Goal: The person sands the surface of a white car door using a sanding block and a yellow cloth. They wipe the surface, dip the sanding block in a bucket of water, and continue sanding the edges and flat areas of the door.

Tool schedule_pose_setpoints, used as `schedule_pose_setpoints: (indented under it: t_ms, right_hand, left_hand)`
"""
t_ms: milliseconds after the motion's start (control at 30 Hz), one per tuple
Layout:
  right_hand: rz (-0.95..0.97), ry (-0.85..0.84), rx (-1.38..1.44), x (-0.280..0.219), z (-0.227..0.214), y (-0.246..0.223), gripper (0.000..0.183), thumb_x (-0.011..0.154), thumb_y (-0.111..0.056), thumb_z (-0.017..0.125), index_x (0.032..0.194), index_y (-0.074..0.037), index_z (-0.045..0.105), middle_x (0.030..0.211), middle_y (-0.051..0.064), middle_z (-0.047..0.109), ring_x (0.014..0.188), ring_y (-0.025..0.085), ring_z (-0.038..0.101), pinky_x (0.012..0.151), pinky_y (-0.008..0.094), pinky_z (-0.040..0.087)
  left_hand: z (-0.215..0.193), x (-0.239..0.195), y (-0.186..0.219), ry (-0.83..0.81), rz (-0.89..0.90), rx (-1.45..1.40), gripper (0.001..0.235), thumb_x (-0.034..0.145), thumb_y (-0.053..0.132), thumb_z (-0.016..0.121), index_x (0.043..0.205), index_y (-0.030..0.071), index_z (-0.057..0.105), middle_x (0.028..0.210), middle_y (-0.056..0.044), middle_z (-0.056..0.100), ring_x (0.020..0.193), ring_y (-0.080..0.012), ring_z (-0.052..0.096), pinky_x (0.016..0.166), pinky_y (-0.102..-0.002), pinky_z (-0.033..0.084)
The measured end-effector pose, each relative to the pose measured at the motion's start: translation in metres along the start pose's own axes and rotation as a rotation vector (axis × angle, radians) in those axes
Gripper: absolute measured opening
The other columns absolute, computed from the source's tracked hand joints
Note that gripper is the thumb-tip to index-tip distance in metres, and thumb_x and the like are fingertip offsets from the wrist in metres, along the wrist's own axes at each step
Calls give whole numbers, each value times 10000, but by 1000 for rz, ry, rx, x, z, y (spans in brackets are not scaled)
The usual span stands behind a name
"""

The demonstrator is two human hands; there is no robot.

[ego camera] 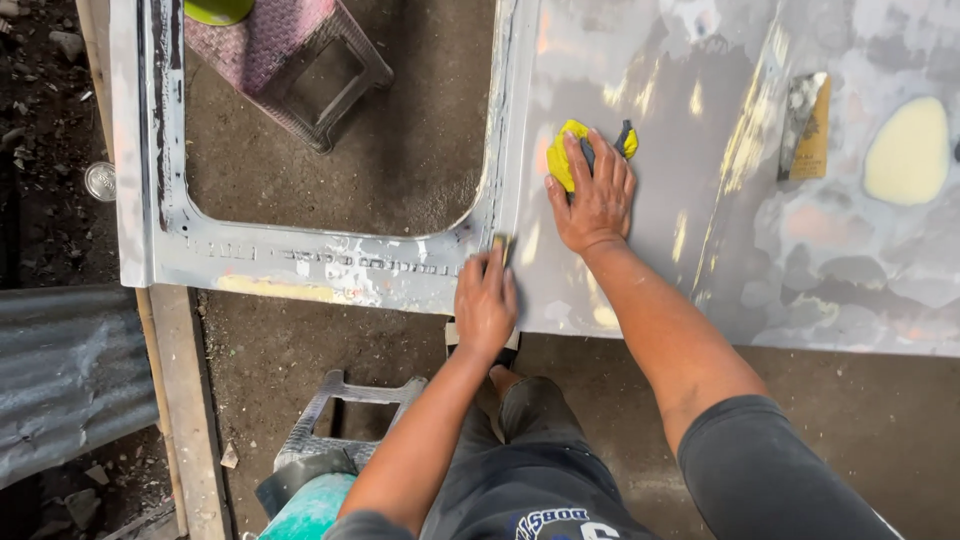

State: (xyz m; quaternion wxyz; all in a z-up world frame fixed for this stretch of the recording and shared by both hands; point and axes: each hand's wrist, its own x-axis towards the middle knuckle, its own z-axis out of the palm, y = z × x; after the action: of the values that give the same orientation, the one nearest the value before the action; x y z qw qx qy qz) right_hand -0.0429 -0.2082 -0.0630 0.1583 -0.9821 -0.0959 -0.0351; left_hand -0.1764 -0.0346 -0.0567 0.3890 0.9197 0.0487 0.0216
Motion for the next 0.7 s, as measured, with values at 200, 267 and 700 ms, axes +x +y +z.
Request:
schedule_pose_setpoints:
  t_ms: [200,267,700]
  right_hand:
    - [8,-141,-22,-29,-13,-30,586,958,-378,656,1520,-257,544,1515,71,457,1314,330,433,1087,535,295]
    - [-40,-178,-9,-61,-16,-37,582,951,-376,655,1512,-265,550,1508,62,452,1314,323,430,1083,530,297]
    - [357,43,-57,-59,15,-21,704,1014,-337,625,1623,-170,314,1638,168,277,1517,404,235,1223,609,141]
  left_hand:
    - [-9,-25,-1,-17,-24,-38,434,962,106,626,1386,18,602,1161,-200,601,1054,-388,603,909,-476,500]
    - [5,3,1,-2,-53,-62,432,958,100,629,1383,23,604,1158,-201,603,1063,-391,603,917,-476,500]
    - [-17,-33,-4,-67,25,-30,462,953,134,641,1387,-14,580,1139,-224,595,1034,-395,610,894,-483,512]
